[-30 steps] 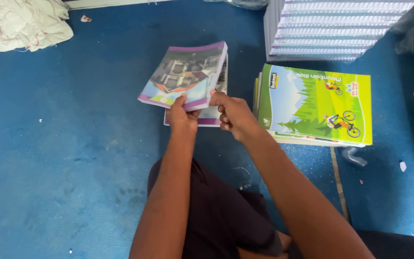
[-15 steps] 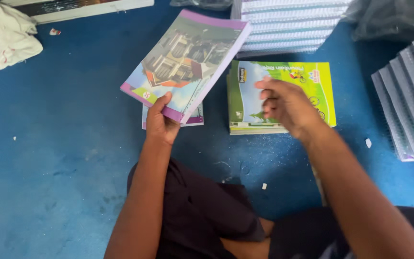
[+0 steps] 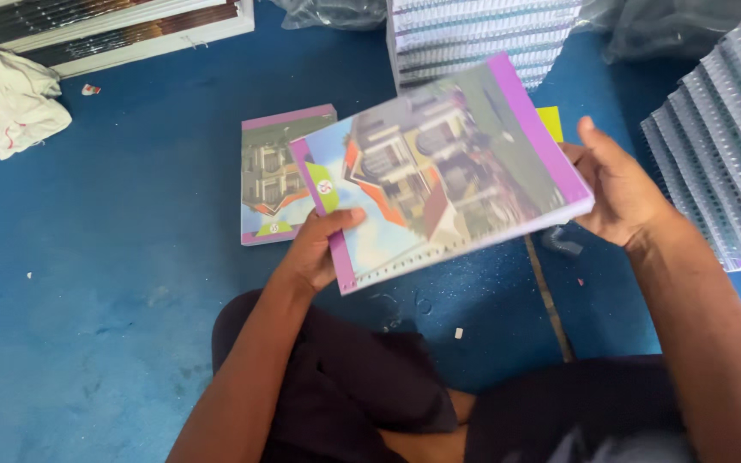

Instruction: The person sits on the floor and assembles spiral-bound notebooks by hand. They insert plastic spiral coils into the punched holes of the notebook covers and pages, then close the ends of the coils to secure them. The person handles multiple notebooks and stacks the finished ones.

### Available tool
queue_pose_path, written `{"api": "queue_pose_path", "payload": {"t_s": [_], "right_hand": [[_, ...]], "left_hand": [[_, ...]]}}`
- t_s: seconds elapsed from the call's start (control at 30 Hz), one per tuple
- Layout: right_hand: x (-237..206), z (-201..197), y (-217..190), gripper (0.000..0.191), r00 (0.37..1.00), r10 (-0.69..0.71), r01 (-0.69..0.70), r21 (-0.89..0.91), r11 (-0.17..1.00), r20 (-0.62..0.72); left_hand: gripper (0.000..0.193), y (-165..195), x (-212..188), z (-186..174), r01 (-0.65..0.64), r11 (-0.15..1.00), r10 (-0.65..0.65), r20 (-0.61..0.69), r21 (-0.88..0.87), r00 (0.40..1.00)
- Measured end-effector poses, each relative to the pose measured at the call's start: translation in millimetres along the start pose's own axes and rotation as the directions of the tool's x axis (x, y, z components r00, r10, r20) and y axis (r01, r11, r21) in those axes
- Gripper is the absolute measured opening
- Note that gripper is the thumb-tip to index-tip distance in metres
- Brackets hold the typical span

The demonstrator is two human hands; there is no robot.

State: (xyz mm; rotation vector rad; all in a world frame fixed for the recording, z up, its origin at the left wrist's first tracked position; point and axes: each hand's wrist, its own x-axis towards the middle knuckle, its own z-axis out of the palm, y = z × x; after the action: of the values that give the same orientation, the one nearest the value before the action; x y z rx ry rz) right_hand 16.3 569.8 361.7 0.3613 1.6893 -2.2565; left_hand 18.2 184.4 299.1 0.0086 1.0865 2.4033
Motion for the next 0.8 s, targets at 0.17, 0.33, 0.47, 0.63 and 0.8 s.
{"api": "queue_pose_path", "payload": {"t_s": [0.17,0.33,0.47,0.63,0.8], "right_hand": [[-1,-30,4,0.068,0.998,0.049,-0.039,-0.184,0.982,0.05],[-7,-32,-3,0.036,0.978,-0.206,0.186,-0.324,0.928,-0.028],[-15,-26,-9,0.029,0.867,-0.498,0.473,-0.31,0.825,-0.004],[-5,-28,2,0.025,0.789,-0.612,0.569,-0.303,0.764,-0.06],[16,-37,22,0.028,0.813,-0.581,0.558,-0.243,0.793,-0.029]], "left_hand": [[0.033,-1,3,27,0.066,0.985,-0.066,-0.003,0.158,0.998],[0.035,15,35,53,-0.016,0.842,0.01,0.015,0.54,1.0],[0.036,28,70,71,-0.259,0.712,0.21,0.154,0.652,0.965],[0.037,20,96,75,-0.325,0.699,0.321,0.127,0.637,0.939],[0.039,-7,98,67,-0.263,0.786,0.329,-0.018,0.559,0.944]]}}
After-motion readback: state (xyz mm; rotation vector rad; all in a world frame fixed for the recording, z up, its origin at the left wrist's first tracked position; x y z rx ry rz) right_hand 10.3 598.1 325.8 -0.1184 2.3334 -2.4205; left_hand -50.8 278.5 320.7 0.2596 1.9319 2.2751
